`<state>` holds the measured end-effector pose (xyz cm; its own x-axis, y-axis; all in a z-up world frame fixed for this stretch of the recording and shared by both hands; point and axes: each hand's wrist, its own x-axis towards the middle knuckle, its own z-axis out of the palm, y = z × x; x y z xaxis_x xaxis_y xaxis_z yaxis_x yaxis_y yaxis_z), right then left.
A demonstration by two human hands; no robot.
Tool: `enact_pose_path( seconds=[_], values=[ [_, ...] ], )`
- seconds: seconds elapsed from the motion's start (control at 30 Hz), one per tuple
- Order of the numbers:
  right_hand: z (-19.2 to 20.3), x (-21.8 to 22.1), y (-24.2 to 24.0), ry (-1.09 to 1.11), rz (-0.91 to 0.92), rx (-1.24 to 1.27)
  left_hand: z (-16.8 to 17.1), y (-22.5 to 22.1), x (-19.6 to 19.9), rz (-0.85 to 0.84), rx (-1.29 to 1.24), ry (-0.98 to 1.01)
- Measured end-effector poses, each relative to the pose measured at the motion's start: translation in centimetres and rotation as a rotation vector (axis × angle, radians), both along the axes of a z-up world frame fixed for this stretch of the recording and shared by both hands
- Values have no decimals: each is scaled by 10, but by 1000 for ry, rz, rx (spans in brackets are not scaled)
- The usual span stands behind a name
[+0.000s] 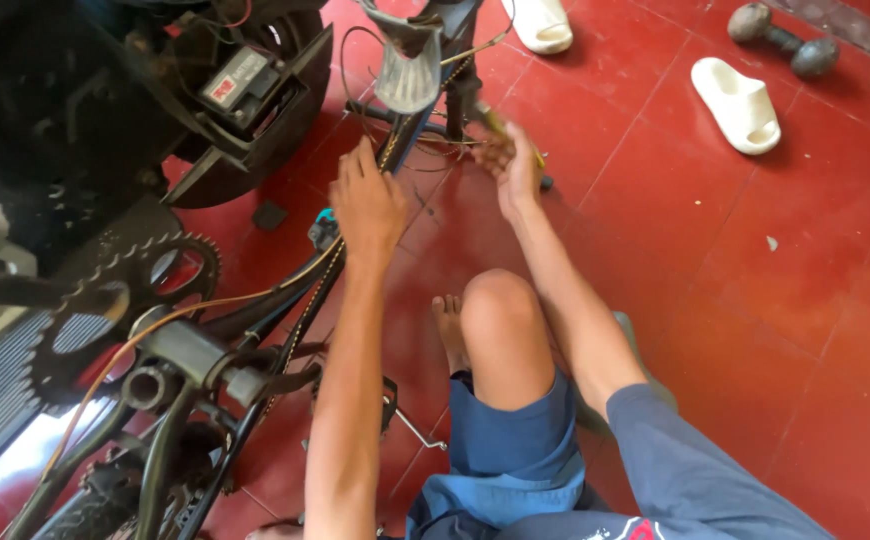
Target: Loosening bolts on a bicycle frame using a socket wrench and cleaning the chain and frame with a brush.
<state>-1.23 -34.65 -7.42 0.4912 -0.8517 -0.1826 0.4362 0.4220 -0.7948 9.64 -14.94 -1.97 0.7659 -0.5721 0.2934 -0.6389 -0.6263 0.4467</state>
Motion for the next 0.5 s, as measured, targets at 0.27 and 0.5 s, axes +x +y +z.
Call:
enact_pose_path(
  seconds=[0.27,0.5],
  values=[
    [-28,10,18,22,404,29,-25,19,8,-17,110,-14],
    [22,31,-23,-50,123,253,-40,23,18,-79,98,-138]
  ],
)
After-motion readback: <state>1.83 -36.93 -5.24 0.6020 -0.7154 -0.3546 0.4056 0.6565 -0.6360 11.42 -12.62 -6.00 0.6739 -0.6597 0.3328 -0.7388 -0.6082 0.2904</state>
